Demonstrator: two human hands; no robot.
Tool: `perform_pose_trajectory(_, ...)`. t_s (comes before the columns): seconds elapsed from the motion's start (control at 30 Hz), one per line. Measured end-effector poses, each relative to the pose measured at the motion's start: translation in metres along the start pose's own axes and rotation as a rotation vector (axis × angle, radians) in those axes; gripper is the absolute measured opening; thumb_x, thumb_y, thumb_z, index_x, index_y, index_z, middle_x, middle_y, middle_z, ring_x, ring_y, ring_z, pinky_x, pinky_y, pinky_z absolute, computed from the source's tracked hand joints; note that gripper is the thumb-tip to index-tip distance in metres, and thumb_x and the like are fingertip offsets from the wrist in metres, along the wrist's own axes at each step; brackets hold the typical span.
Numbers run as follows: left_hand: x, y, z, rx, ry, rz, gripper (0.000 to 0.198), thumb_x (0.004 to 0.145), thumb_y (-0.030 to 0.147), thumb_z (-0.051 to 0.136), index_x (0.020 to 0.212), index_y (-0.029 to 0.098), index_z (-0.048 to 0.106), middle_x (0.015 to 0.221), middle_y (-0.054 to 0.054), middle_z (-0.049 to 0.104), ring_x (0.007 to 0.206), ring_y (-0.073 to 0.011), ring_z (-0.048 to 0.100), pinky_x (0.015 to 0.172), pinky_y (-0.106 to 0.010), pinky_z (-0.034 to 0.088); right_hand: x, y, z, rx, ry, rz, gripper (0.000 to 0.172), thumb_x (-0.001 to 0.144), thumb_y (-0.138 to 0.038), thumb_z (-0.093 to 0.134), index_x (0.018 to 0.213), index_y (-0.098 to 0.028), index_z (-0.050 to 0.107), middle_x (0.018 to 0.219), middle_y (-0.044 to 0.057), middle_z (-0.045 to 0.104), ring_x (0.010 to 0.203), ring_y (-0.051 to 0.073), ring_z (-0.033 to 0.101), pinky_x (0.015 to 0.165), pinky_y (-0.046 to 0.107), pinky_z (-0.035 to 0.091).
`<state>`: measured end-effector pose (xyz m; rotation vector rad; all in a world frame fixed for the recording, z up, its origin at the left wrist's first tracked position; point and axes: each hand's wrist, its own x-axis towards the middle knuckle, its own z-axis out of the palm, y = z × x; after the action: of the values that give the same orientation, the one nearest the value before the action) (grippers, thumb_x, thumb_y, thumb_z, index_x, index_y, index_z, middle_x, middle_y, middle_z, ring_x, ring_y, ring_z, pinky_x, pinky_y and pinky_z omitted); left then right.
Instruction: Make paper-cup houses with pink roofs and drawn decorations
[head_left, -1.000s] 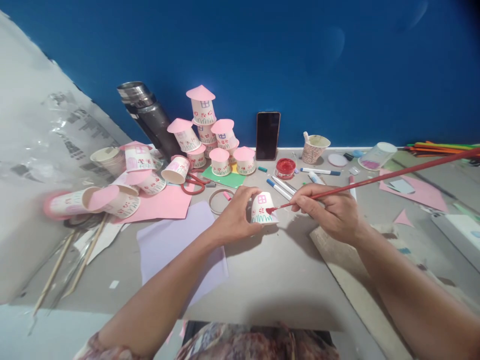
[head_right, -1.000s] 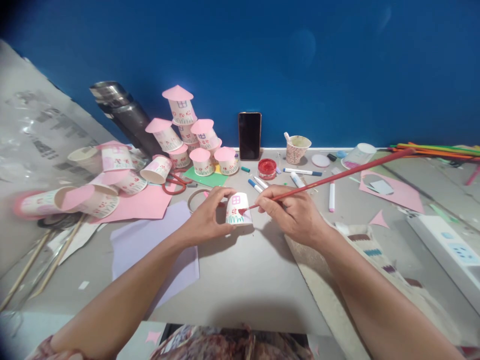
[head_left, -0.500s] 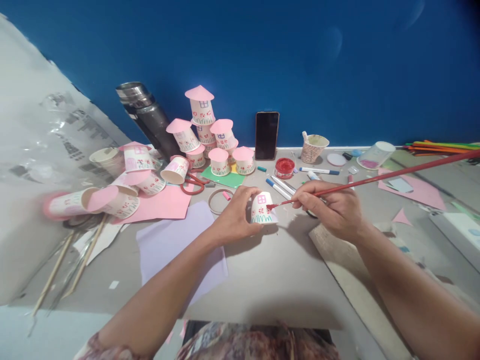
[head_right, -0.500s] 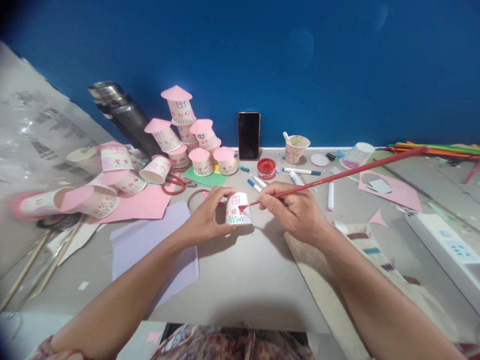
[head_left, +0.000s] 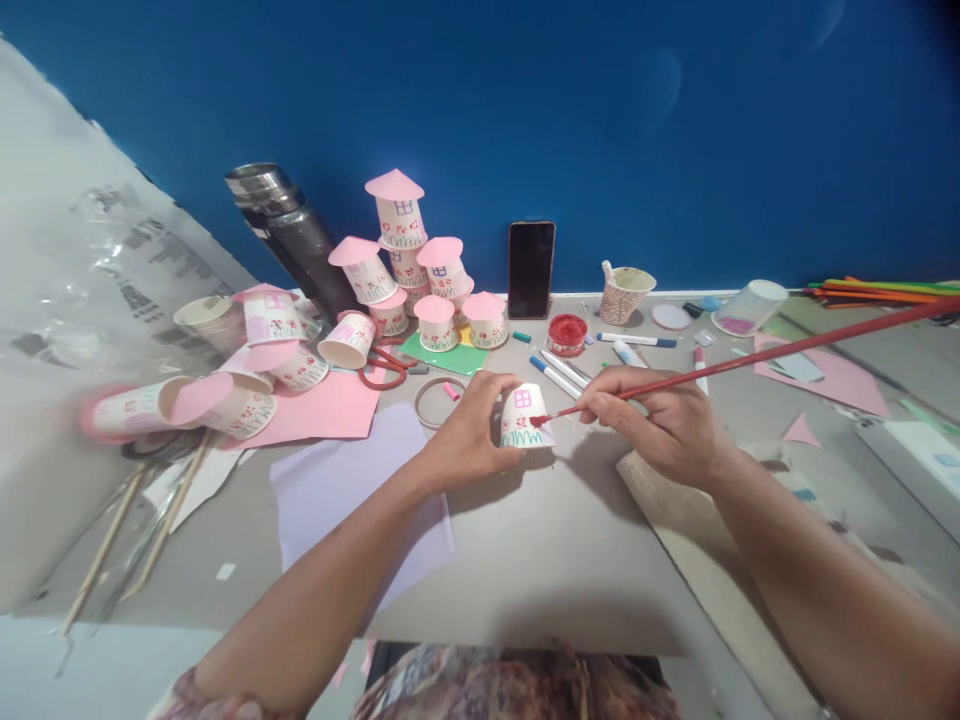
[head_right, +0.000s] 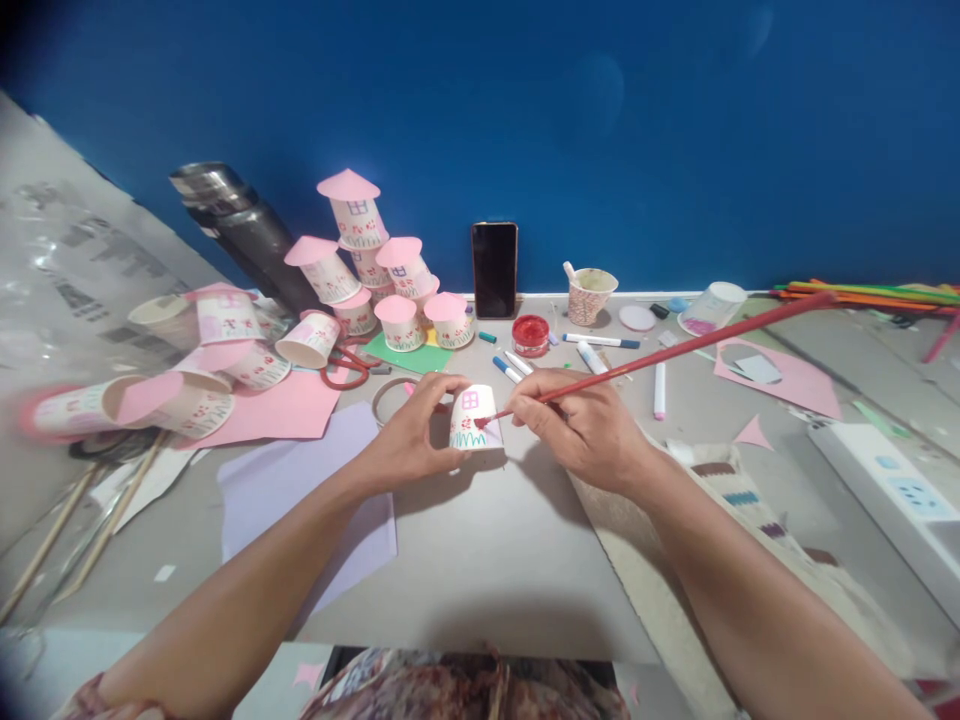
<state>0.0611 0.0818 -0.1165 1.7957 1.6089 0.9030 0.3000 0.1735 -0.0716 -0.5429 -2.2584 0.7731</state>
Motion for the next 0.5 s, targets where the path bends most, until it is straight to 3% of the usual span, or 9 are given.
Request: perform_pose_trajectory(0.5, 0.0001, 0.0033, -0.0016, -0.004, -0.004, 0.006, 0.071, 0.071, 0.027, 0.083, 0.134, 0.027, 0.05, 0.136, -0.009, 0.054, 0.131, -0.0324, 0.055, 0.113, -0.054, 0.05, -0.0004, 0.0034, -0.0029, -0.026, 0.043, -0.049, 0.025, 0.103, -0.022, 0.057, 0.085, -0.022, 0.073, 0.079, -0.001, 0.076, 0.063, 0.012, 0.065, 0.061, 0.025, 0.047)
